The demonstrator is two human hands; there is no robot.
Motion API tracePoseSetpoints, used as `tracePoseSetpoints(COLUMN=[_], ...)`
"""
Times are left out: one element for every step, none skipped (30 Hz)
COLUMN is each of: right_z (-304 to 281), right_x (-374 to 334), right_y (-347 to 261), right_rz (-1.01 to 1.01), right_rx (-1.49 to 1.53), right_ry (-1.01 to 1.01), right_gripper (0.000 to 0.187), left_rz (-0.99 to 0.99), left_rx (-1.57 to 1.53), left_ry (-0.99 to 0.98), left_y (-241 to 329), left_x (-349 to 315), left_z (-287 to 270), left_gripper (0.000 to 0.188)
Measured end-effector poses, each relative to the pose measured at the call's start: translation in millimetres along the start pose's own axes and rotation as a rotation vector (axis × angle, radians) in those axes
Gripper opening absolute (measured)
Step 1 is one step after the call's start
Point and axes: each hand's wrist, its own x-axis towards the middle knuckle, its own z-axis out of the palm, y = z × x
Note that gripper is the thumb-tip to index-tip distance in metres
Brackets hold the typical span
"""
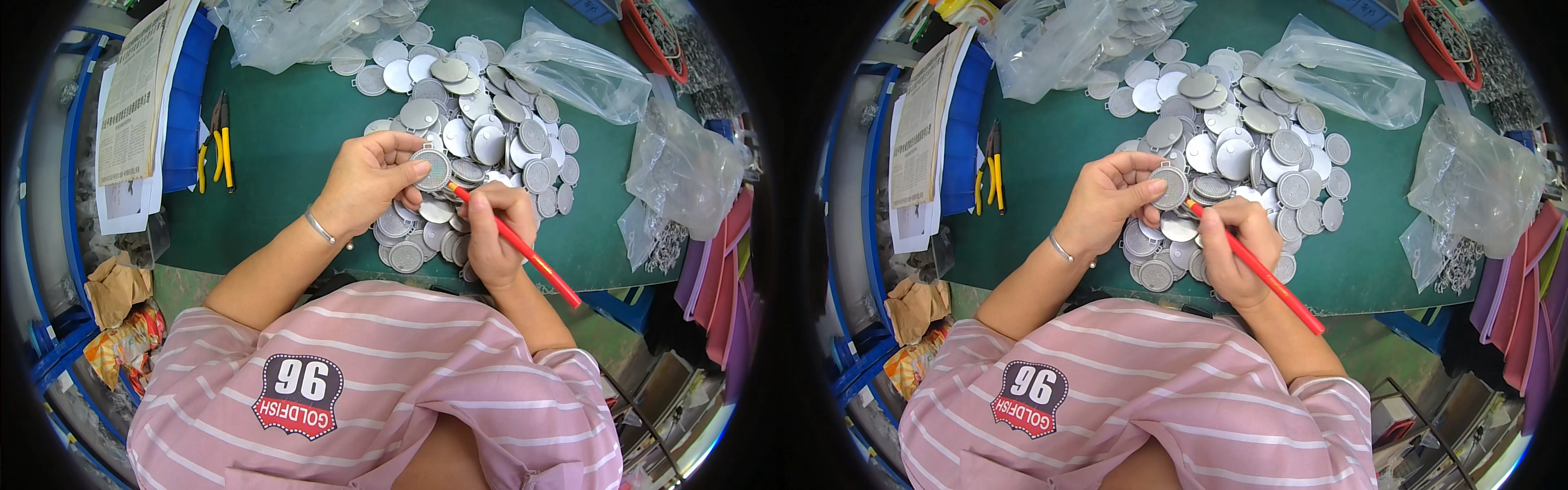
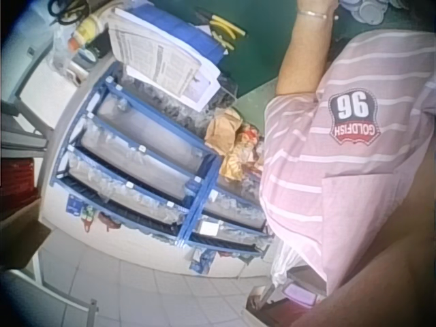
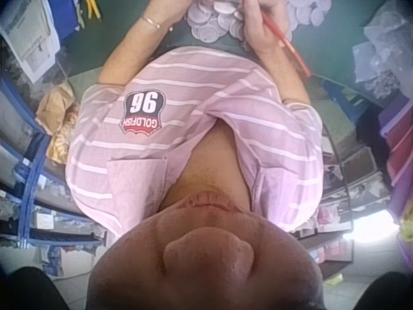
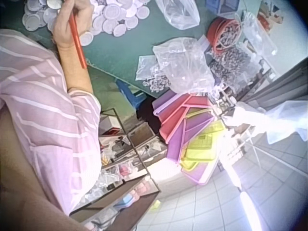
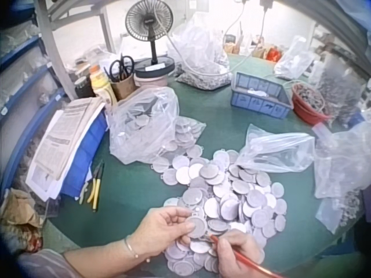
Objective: The person cleans a pile of metal discs using a red tool to scrape or wipe their edges and surfaces by hand.
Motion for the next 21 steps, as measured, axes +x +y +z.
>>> tracePoseSetpoints(right_z=[-2,-3,-1,2,4,2,2,2,2,-1,0,1,2,2,2,2,1,1,0,0,-1], right_x=[-1,-2,-2,-2,-2,-1,3,8,12,12,14,16,18,20,21,22,23,22,22,23,23], right_y=[2,2,1,-2,-5,-4,-3,-1,0,-4,-4,-4,-4,-6,-6,-6,-6,-4,-4,-4,-4], right_rz=[-0.007,-0.016,0.037,0.09,0.14,0.13,0.048,-0.033,-0.114,-0.05,-0.051,-0.052,-0.053,-0.031,-0.041,-0.05,-0.058,-0.055,-0.06,-0.066,-0.072], right_rx=[-0.048,-0.093,-0.003,0.088,0.177,0.167,0.087,0.002,-0.082,-0.063,-0.062,-0.061,-0.061,-0.075,-0.091,-0.107,-0.125,-0.125,-0.125,-0.125,-0.125], right_ry=[-0.025,-0.051,0.016,0.082,0.147,0.114,0.069,0.029,-0.011,-0.069,-0.09,-0.111,-0.132,-0.155,-0.174,-0.192,-0.209,-0.196,-0.188,-0.18,-0.172], right_gripper=[0.006,0.006,0.006,0.006,0.006,0.01,0.014,0.018,0.022,0.034,0.035,0.036,0.037,0.039,0.039,0.039,0.04,0.043,0.04,0.038,0.036], left_rz=[0.001,0.005,0.006,0.008,0.013,0.014,0.017,0.016,0.011,0.005,0.0,-0.009,-0.018,-0.028,-0.033,-0.038,-0.043,-0.042,-0.045,-0.047,-0.049], left_rx=[-0.001,-0.002,-0.01,-0.018,-0.027,-0.03,-0.033,-0.036,-0.047,-0.058,-0.066,-0.085,-0.103,-0.121,-0.141,-0.16,-0.181,-0.187,-0.202,-0.216,-0.231], left_ry=[-0.005,-0.008,-0.003,0.003,0.006,0.01,0.014,0.013,0.017,0.02,0.028,0.01,-0.008,-0.027,-0.038,-0.049,-0.061,-0.068,-0.077,-0.085,-0.094], left_y=[0,1,1,0,1,1,1,1,0,0,-1,-2,-2,-2,-2,-2,-2,0,1,3,4], left_x=[0,-1,-1,-1,-1,-1,-1,-1,0,0,0,-1,-1,-2,-3,-5,-6,-7,-8,-9,-9], left_z=[0,0,0,0,0,0,0,0,0,0,-1,-3,-4,-5,-4,-3,-2,0,1,2,2], left_gripper=[0.028,0.028,0.028,0.028,0.028,0.028,0.028,0.028,0.027,0.027,0.027,0.027,0.027,0.027,0.026,0.026,0.026,0.025,0.025,0.024,0.023])
